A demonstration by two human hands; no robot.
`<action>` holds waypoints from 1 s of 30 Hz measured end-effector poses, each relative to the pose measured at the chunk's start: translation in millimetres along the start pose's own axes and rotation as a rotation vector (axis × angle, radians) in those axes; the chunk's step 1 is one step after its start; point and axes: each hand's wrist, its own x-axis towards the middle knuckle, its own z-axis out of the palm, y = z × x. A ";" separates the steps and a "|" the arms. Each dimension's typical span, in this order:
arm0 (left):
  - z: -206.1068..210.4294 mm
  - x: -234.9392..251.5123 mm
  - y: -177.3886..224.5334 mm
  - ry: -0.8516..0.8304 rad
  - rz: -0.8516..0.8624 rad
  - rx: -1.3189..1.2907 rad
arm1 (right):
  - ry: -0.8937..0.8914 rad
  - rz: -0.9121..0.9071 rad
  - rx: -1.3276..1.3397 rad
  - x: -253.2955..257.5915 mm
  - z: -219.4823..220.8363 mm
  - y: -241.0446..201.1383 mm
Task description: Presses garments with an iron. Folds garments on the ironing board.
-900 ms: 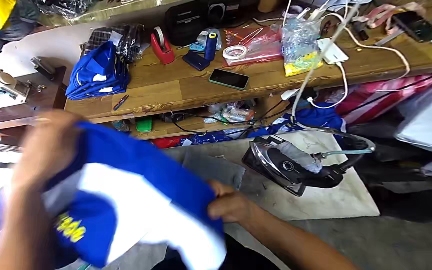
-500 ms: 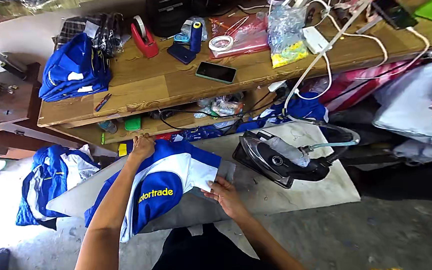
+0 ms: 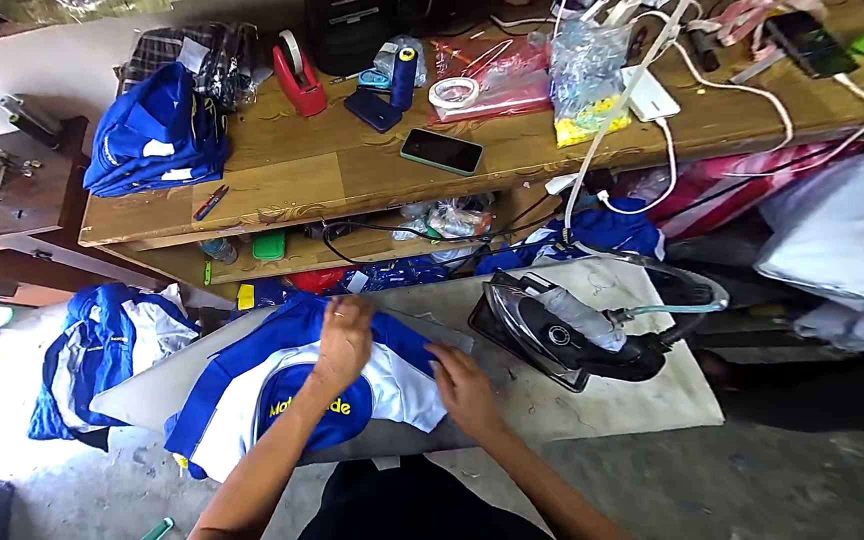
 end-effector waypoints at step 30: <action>36.2 -11.4 -43.1 -0.222 -0.053 0.097 | -0.689 0.223 -0.216 84.4 -93.5 -38.8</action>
